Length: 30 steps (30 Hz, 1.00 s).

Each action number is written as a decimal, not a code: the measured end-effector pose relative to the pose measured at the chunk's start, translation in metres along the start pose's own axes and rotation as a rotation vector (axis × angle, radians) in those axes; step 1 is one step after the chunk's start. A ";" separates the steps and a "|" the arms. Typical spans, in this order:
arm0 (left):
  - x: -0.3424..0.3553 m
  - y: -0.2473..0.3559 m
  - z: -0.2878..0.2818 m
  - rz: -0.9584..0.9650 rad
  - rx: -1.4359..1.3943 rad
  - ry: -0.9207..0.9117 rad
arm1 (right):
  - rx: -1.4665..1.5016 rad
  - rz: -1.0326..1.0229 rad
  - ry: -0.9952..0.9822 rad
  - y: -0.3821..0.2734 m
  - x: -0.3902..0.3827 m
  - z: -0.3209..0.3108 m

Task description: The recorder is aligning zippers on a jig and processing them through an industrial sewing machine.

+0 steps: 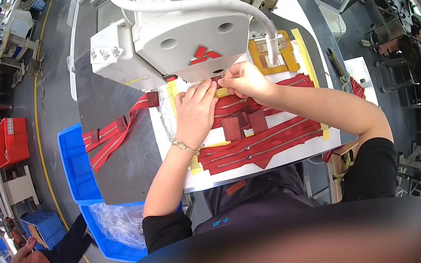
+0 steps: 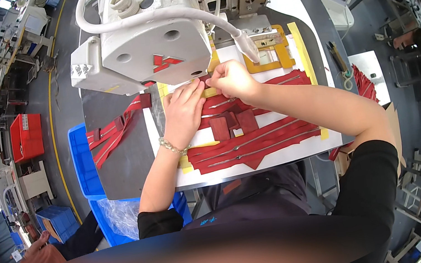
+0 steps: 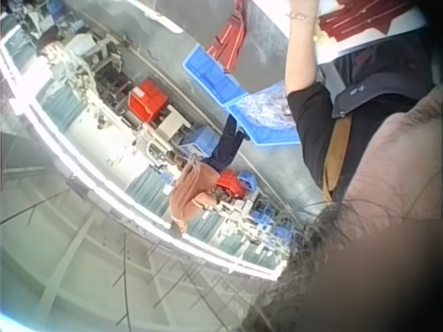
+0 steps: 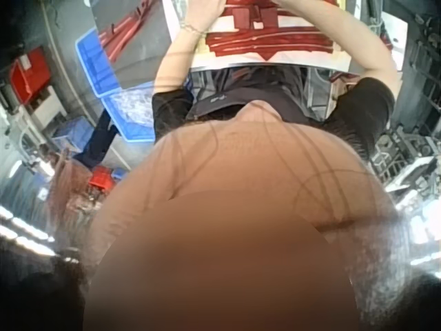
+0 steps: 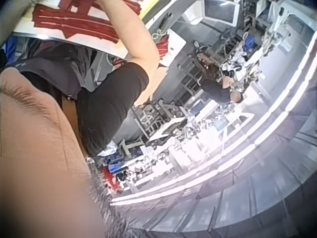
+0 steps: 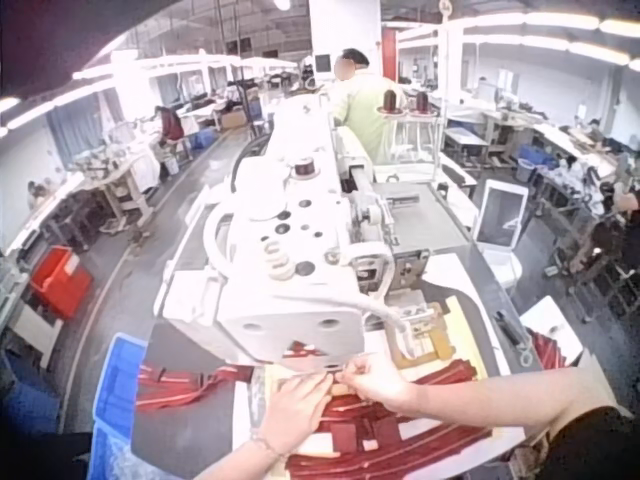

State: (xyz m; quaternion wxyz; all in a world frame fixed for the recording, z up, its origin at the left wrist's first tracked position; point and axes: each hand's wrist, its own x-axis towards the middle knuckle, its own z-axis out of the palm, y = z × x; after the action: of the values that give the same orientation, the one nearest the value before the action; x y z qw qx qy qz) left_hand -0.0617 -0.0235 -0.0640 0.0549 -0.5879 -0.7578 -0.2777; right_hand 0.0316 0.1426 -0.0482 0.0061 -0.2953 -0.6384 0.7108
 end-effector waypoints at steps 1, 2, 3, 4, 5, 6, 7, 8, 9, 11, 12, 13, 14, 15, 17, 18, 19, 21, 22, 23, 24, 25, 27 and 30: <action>0.000 0.000 0.001 0.018 0.035 -0.013 | -0.001 0.001 -0.003 -0.001 -0.001 -0.001; -0.001 0.001 0.001 0.036 0.069 -0.026 | 0.014 0.006 -0.017 -0.002 -0.001 -0.002; -0.002 0.001 0.001 0.032 0.070 -0.026 | 0.030 0.010 -0.031 -0.003 -0.002 -0.002; -0.001 0.001 0.001 0.037 0.075 -0.031 | 0.029 0.011 -0.033 -0.003 -0.001 -0.003; -0.001 0.002 0.000 0.042 0.081 -0.036 | 0.029 0.036 -0.047 -0.004 0.000 -0.004; -0.002 0.002 -0.001 0.039 0.081 -0.037 | 0.029 0.060 -0.061 -0.005 0.002 -0.005; -0.001 0.002 -0.002 0.024 0.065 -0.047 | 0.029 0.061 -0.062 -0.007 0.003 -0.006; 0.000 0.002 -0.003 0.008 0.050 -0.058 | -0.009 0.087 -0.086 -0.010 0.005 -0.008; 0.001 0.002 -0.003 0.007 0.051 -0.059 | -0.046 0.112 -0.111 -0.012 0.006 -0.009; 0.003 0.003 -0.004 0.021 0.065 -0.065 | -0.113 0.095 -0.130 -0.019 0.008 -0.011; 0.004 0.003 -0.005 0.022 0.067 -0.066 | -0.180 0.079 -0.149 -0.022 0.008 -0.012; 0.004 0.001 -0.004 0.031 0.065 -0.073 | -0.182 0.081 -0.150 -0.023 0.010 -0.013; 0.004 -0.001 -0.004 0.041 0.064 -0.080 | -0.265 0.041 -0.171 -0.024 0.011 -0.014; 0.005 -0.003 -0.004 0.037 0.063 -0.080 | -0.348 0.001 -0.192 -0.025 0.013 -0.015; 0.008 -0.002 -0.008 0.040 0.045 -0.109 | -0.369 0.026 -0.199 -0.031 0.013 -0.020; 0.008 -0.003 -0.008 0.038 0.046 -0.108 | -0.392 0.053 -0.204 -0.033 0.013 -0.021; 0.007 -0.004 -0.009 0.048 0.045 -0.117 | -0.392 0.051 -0.206 -0.030 0.014 -0.021; 0.008 -0.005 -0.009 0.057 0.046 -0.124 | -0.257 0.006 -0.152 -0.019 0.017 -0.021; 0.008 -0.004 -0.010 0.060 0.035 -0.120 | -0.258 0.005 -0.152 -0.013 0.020 -0.021; 0.008 -0.004 -0.011 0.063 0.024 -0.116 | -0.186 0.017 -0.156 -0.008 0.025 -0.022; 0.008 -0.004 -0.012 0.064 0.024 -0.115 | -0.113 0.029 -0.158 -0.004 0.028 -0.025; 0.006 -0.005 -0.014 0.047 0.000 -0.101 | -0.114 0.029 -0.160 -0.005 0.029 -0.026; 0.005 -0.007 -0.017 0.031 -0.026 -0.086 | -0.026 0.117 -0.203 -0.006 0.029 -0.029; 0.004 -0.007 -0.021 0.003 -0.012 -0.062 | -0.040 0.167 -0.210 -0.012 0.022 -0.026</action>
State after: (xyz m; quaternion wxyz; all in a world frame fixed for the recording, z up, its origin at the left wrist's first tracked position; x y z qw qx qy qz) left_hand -0.0745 -0.0309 -0.0471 0.0281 -0.5975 -0.7566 -0.2640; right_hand 0.0202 0.1766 -0.0461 -0.1256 -0.2714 -0.6227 0.7231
